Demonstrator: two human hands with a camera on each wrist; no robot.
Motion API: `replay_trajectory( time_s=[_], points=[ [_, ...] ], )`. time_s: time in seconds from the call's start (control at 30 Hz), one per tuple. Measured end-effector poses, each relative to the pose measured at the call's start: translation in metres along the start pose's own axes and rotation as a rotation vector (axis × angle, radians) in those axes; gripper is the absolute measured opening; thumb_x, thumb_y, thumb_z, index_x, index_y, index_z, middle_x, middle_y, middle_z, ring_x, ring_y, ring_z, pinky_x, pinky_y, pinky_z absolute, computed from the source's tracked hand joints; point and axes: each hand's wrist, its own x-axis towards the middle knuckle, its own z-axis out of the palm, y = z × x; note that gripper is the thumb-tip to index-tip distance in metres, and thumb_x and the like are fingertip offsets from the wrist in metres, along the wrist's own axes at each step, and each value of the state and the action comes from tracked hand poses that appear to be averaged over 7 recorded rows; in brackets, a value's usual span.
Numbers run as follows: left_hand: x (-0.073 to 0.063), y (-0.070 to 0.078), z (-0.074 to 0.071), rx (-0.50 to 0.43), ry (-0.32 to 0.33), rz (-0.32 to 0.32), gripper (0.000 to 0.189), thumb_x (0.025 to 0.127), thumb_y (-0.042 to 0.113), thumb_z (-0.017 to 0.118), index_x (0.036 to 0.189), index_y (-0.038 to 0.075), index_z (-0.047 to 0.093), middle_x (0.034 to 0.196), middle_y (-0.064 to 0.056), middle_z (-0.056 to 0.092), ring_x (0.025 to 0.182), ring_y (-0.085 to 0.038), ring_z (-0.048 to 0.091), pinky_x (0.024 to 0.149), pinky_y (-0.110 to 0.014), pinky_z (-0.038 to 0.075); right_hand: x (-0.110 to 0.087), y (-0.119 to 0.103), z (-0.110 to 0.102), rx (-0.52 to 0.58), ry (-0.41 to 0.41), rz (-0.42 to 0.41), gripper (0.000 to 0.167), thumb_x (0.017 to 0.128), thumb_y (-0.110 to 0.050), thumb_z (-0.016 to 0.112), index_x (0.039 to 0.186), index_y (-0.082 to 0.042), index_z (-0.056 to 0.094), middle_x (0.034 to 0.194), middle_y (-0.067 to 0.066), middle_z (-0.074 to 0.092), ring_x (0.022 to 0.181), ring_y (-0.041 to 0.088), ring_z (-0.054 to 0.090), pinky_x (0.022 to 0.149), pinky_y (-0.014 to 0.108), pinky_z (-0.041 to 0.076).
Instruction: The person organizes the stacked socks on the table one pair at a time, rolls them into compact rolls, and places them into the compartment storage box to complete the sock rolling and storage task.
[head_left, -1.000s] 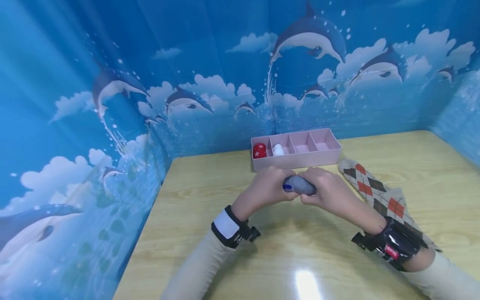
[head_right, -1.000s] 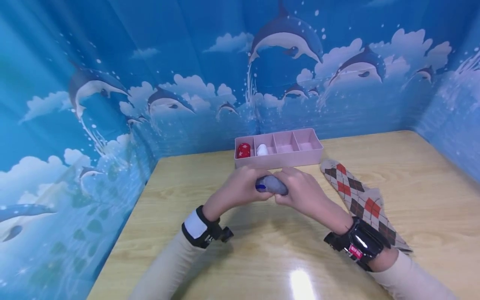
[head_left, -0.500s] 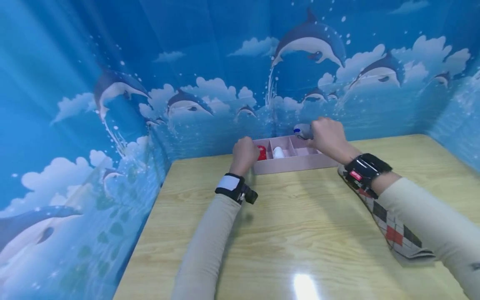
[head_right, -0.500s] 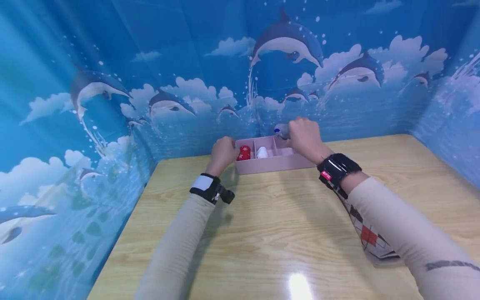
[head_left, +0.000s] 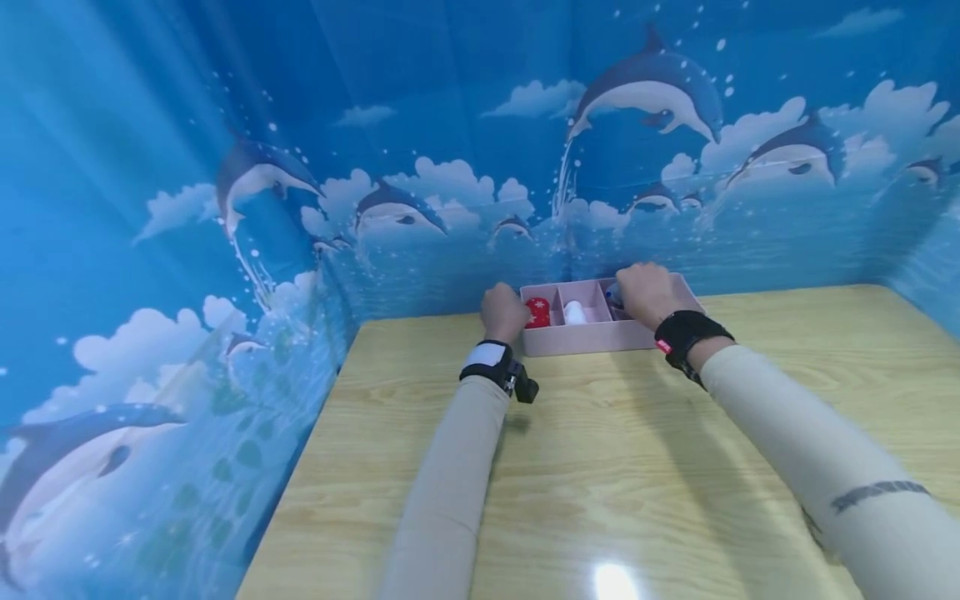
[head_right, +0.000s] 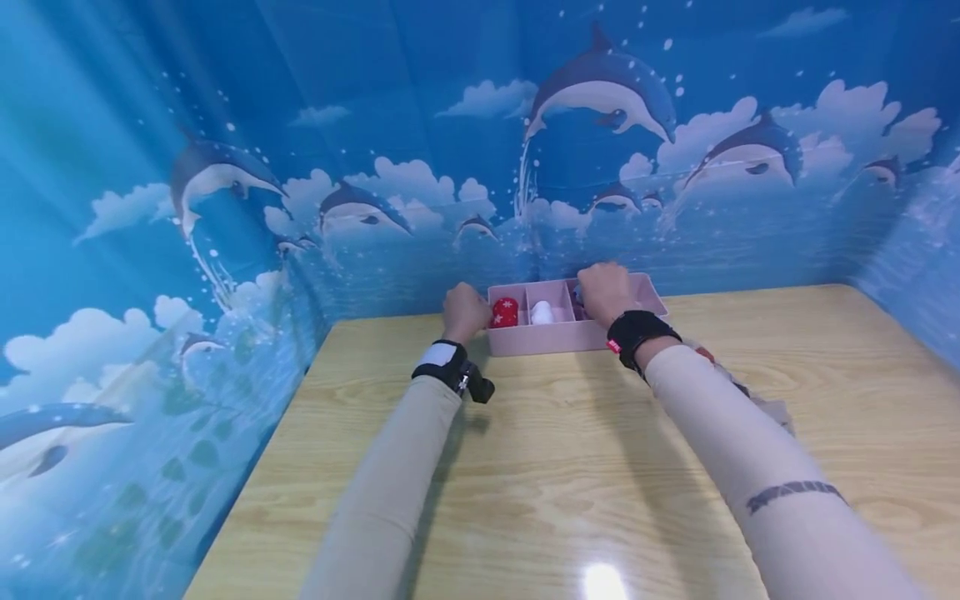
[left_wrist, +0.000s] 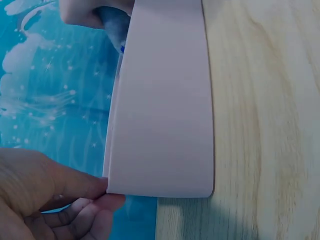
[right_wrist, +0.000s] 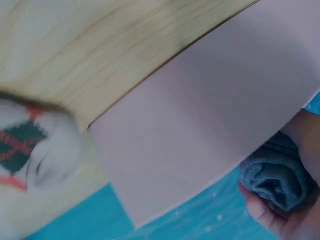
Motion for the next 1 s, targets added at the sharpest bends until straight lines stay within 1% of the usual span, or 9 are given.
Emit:
replay_trajectory(
  time_s=[0.2, 0.33, 0.43, 0.5, 0.63, 0.73, 0.87, 0.93, 1.0],
  points=[
    [-0.002, 0.013, 0.002, -0.055, -0.029, -0.029, 0.037, 0.093, 0.01, 0.071, 0.059, 0.009, 0.056, 0.071, -0.008, 0.068, 0.063, -0.017, 0.057, 0.054, -0.026, 0.042, 0.006, 0.004, 0.008, 0.08, -0.014, 0.044, 0.023, 0.097, 0.002, 0.053, 0.074, 0.0, 0.06, 0.07, 0.016, 0.061, 0.063, 0.026, 0.055, 0.056, 0.038, 0.045],
    [0.0, 0.018, 0.006, -0.08, -0.051, -0.017, 0.039, 0.094, 0.01, 0.071, 0.058, 0.009, 0.053, 0.063, -0.005, 0.059, 0.061, -0.017, 0.054, 0.055, -0.026, 0.042, 0.006, 0.013, 0.014, 0.202, -0.045, 0.087, 0.02, 0.094, 0.003, 0.05, 0.075, 0.001, 0.057, 0.065, 0.011, 0.049, 0.06, 0.023, 0.048, 0.054, 0.035, 0.041],
    [0.003, 0.017, 0.008, -0.086, -0.063, -0.02, 0.042, 0.094, 0.01, 0.07, 0.057, 0.009, 0.049, 0.059, -0.003, 0.05, 0.06, -0.017, 0.052, 0.056, -0.027, 0.041, 0.004, 0.02, 0.015, 0.312, -0.082, 0.085, 0.008, 0.091, 0.001, 0.055, 0.091, 0.009, 0.059, 0.07, 0.011, 0.048, 0.062, 0.023, 0.046, 0.055, 0.033, 0.037],
    [0.004, 0.016, 0.008, -0.083, -0.065, -0.023, 0.044, 0.094, 0.009, 0.069, 0.056, 0.01, 0.047, 0.057, -0.002, 0.047, 0.059, -0.017, 0.051, 0.055, -0.027, 0.041, 0.003, 0.024, 0.012, 0.387, -0.129, 0.067, 0.016, 0.088, 0.001, 0.059, 0.1, 0.012, 0.057, 0.074, 0.011, 0.049, 0.063, 0.022, 0.046, 0.056, 0.033, 0.036],
    [0.006, 0.014, 0.007, -0.074, -0.054, -0.01, 0.041, 0.093, 0.008, 0.07, 0.058, 0.01, 0.049, 0.059, -0.002, 0.049, 0.061, -0.017, 0.054, 0.056, -0.027, 0.042, 0.001, 0.028, -0.001, 0.577, -0.258, 0.01, 0.005, 0.083, 0.002, 0.058, 0.082, 0.003, 0.053, 0.068, 0.004, 0.037, 0.058, 0.017, 0.034, 0.056, 0.032, 0.03],
    [0.007, 0.013, 0.005, -0.069, -0.041, 0.003, 0.038, 0.092, 0.008, 0.07, 0.06, 0.01, 0.051, 0.06, -0.003, 0.052, 0.062, -0.017, 0.055, 0.057, -0.027, 0.043, 0.0, 0.029, -0.009, 0.666, -0.327, -0.013, 0.024, 0.083, 0.005, 0.049, 0.066, -0.01, 0.041, 0.064, -0.003, 0.024, 0.055, 0.012, 0.022, 0.057, 0.029, 0.024],
    [0.008, 0.008, 0.004, -0.063, -0.049, 0.001, 0.038, 0.093, 0.008, 0.069, 0.06, 0.01, 0.051, 0.059, -0.002, 0.05, 0.06, -0.017, 0.053, 0.056, -0.026, 0.041, -0.006, 0.025, -0.01, 0.668, -0.292, -0.101, 0.032, 0.08, 0.014, 0.037, 0.064, -0.013, 0.029, 0.064, -0.003, 0.017, 0.057, 0.011, 0.015, 0.06, 0.029, 0.019],
    [0.009, 0.005, 0.004, -0.07, -0.063, 0.0, 0.04, 0.094, 0.007, 0.067, 0.059, 0.011, 0.049, 0.058, -0.002, 0.047, 0.059, -0.017, 0.051, 0.055, -0.026, 0.041, -0.008, 0.021, -0.007, 0.67, -0.257, -0.129, 0.027, 0.08, 0.017, 0.036, 0.065, -0.005, 0.034, 0.063, 0.002, 0.022, 0.059, 0.012, 0.013, 0.06, 0.03, 0.02],
    [0.01, 0.002, 0.003, -0.078, -0.064, -0.003, 0.041, 0.093, 0.005, 0.067, 0.058, 0.011, 0.047, 0.057, -0.002, 0.044, 0.057, -0.017, 0.049, 0.054, -0.026, 0.04, -0.008, 0.018, -0.006, 0.644, -0.223, -0.146, 0.02, 0.08, 0.02, 0.037, 0.073, 0.01, 0.054, 0.059, 0.014, 0.041, 0.058, 0.013, 0.019, 0.061, 0.03, 0.024]
  ],
)
